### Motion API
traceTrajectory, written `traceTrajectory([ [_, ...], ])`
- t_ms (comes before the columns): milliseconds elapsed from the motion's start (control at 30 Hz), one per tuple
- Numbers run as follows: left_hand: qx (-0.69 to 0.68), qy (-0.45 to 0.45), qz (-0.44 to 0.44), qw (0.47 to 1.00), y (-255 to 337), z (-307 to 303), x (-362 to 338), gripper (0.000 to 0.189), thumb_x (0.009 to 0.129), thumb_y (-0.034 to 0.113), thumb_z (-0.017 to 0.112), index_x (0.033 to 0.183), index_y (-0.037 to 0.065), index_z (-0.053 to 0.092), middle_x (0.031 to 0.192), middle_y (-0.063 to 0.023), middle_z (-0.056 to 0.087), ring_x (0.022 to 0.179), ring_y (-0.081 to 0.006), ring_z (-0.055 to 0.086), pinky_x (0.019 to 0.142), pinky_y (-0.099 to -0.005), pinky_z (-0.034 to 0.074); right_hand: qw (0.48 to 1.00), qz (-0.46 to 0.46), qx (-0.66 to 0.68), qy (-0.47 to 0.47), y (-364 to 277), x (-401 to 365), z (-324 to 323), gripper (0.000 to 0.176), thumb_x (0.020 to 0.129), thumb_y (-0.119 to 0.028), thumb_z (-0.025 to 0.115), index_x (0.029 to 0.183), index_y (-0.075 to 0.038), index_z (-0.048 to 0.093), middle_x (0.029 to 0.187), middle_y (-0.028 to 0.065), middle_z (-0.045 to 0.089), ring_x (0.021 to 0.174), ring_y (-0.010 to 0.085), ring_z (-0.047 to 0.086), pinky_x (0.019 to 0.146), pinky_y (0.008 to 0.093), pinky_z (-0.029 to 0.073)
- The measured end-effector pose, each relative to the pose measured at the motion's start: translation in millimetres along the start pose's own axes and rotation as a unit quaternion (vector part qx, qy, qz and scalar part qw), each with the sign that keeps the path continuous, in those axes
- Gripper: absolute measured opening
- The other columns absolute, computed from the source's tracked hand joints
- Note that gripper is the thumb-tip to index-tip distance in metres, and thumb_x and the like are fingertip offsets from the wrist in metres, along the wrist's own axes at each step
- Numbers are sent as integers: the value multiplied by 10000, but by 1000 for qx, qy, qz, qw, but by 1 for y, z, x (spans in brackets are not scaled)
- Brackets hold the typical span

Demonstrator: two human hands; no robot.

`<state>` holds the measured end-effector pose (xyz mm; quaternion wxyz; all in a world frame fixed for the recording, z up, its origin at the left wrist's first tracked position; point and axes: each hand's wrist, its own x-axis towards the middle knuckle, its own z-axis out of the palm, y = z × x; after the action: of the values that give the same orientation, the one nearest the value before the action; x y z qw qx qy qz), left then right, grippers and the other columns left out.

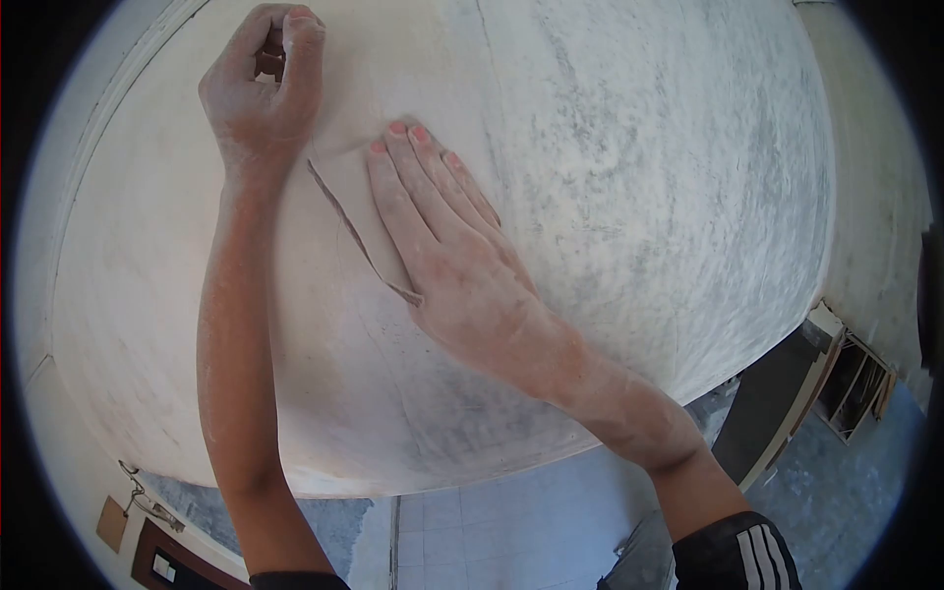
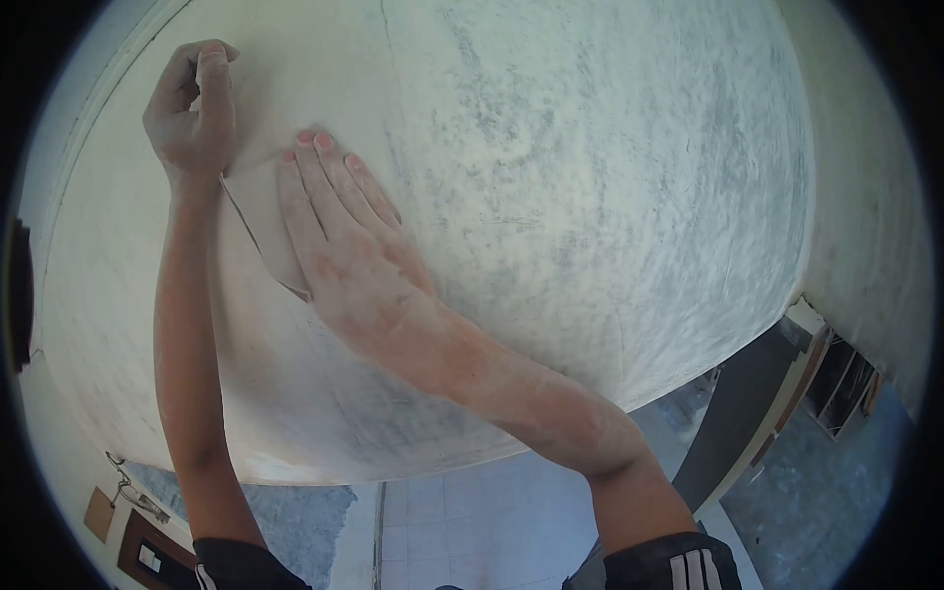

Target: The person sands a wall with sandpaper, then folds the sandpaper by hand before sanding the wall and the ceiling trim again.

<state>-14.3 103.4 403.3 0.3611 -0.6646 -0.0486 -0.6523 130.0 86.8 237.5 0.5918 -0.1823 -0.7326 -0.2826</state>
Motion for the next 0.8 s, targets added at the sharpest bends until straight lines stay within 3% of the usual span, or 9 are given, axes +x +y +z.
traceTrajectory([
  [133, 16, 1, 53, 998, -2, 1, 2, 182, 915, 199, 629, 823, 48, 674, 634, 25, 577, 574, -59, 498, 544, -222, 423, 996, 34, -48, -75, -17, -74, 6, 648, 899, -128, 550, 1467, 89, 325, 1511, 304, 340, 1451, 413, 289, 1194, 497, 236],
  [233, 45, -24, 91, 995, -6, 1, 2, 198, 923, 205, 623, 819, 44, 672, 639, 35, 581, 579, -55, 497, 544, -224, 429, 995, 17, -50, -82, -16, -69, 2, 672, 880, -114, 577, 1468, 86, 320, 1519, 298, 327, 1456, 415, 274, 1196, 499, 228],
  [333, 52, -26, 35, 998, 4, -1, -2, 210, 965, 183, 583, 866, 16, 662, 791, 26, 625, 676, -57, 508, 668, -221, 432, 999, 1, -17, -31, 0, -12, -2, 625, 893, -84, 528, 1463, 93, 341, 1550, 291, 290, 1472, 410, 248, 1200, 505, 196],
  [433, 49, -3, 17, 999, -8, -4, 0, 223, 971, 192, 577, 865, 15, 662, 794, 25, 627, 677, -59, 513, 674, -223, 437, 1000, 4, -11, -18, 2, -7, -1, 642, 887, -82, 541, 1469, 91, 334, 1555, 287, 285, 1475, 408, 244, 1200, 505, 195],
  [567, 43, -22, 26, 998, -13, -7, -2, 221, 972, 194, 580, 874, 15, 667, 791, 24, 626, 675, -56, 513, 682, -222, 438, 994, 61, -51, -71, -13, -77, 0, 703, 867, -101, 585, 1488, 72, 302, 1535, 289, 312, 1465, 408, 261, 1201, 500, 217],
  [633, 57, -29, 62, 996, -14, -4, -2, 218, 970, 194, 585, 876, 15, 667, 789, 26, 623, 674, -51, 509, 681, -221, 436, 995, 64, -24, -66, -16, -72, -4, 711, 855, -77, 576, 1491, 73, 296, 1536, 294, 308, 1467, 414, 252, 1202, 506, 211],
  [733, 45, -8, 15, 999, -8, -4, -4, 217, 967, 192, 593, 865, 14, 664, 782, 32, 618, 675, -43, 507, 668, -216, 431, 1000, 21, 6, -13, 2, -10, -9, 678, 852, -53, 536, 1477, 96, 319, 1558, 307, 265, 1484, 421, 213, 1201, 514, 175],
  [800, 35, 4, 10, 999, -9, -2, -4, 214, 965, 187, 597, 861, 12, 664, 773, 37, 615, 671, -41, 508, 657, -214, 429, 1000, 20, -7, -14, 6, -7, -6, 704, 836, -41, 552, 1483, 94, 308, 1566, 305, 248, 1489, 418, 198, 1203, 512, 170],
])
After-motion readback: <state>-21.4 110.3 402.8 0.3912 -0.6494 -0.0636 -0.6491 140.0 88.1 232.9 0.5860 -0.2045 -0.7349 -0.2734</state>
